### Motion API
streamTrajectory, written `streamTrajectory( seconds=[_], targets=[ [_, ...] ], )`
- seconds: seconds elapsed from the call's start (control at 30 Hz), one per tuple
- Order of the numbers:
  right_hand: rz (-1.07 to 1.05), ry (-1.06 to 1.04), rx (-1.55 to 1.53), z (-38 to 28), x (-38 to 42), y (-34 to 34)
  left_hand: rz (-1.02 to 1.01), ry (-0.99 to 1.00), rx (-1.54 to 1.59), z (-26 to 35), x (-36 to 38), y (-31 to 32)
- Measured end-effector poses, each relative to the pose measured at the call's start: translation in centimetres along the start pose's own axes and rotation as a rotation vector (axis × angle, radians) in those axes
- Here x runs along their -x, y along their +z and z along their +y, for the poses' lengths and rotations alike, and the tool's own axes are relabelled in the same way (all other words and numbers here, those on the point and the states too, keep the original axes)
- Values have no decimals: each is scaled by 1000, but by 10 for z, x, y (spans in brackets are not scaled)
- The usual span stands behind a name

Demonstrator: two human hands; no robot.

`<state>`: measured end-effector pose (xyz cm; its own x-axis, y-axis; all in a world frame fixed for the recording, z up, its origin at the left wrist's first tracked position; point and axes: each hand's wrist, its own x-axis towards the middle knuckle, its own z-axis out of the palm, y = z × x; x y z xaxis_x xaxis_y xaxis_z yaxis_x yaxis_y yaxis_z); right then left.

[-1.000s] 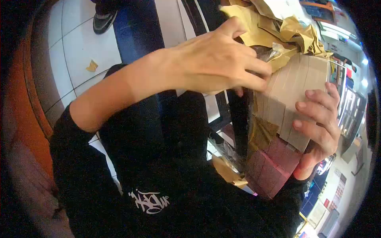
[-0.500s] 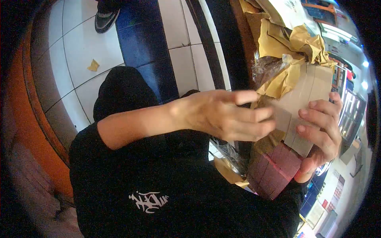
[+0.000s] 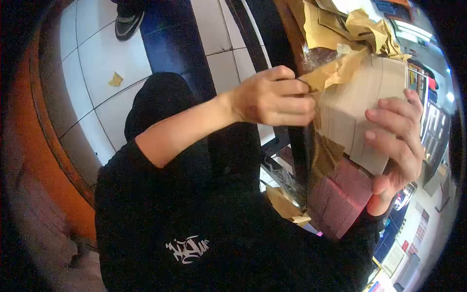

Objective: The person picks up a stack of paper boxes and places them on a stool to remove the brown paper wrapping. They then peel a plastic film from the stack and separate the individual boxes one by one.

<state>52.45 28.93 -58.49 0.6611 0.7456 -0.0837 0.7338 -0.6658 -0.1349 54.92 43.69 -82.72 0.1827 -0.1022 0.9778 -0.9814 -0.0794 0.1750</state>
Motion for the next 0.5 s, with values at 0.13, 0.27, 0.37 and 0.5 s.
streamTrajectory(
  seconds=[0.13,0.27,0.37,0.5],
  targets=[
    [11,0,22,-1,1,1,-59,-33,-25,3,1,-6],
    [7,-19,46,0,2,1,-95,-72,-75,13,-4,-16],
    [10,-23,42,0,2,2,-64,-57,-119,15,-3,-15],
    [-7,-39,48,2,2,-1,-34,-47,-132,11,0,-17]
  ],
)
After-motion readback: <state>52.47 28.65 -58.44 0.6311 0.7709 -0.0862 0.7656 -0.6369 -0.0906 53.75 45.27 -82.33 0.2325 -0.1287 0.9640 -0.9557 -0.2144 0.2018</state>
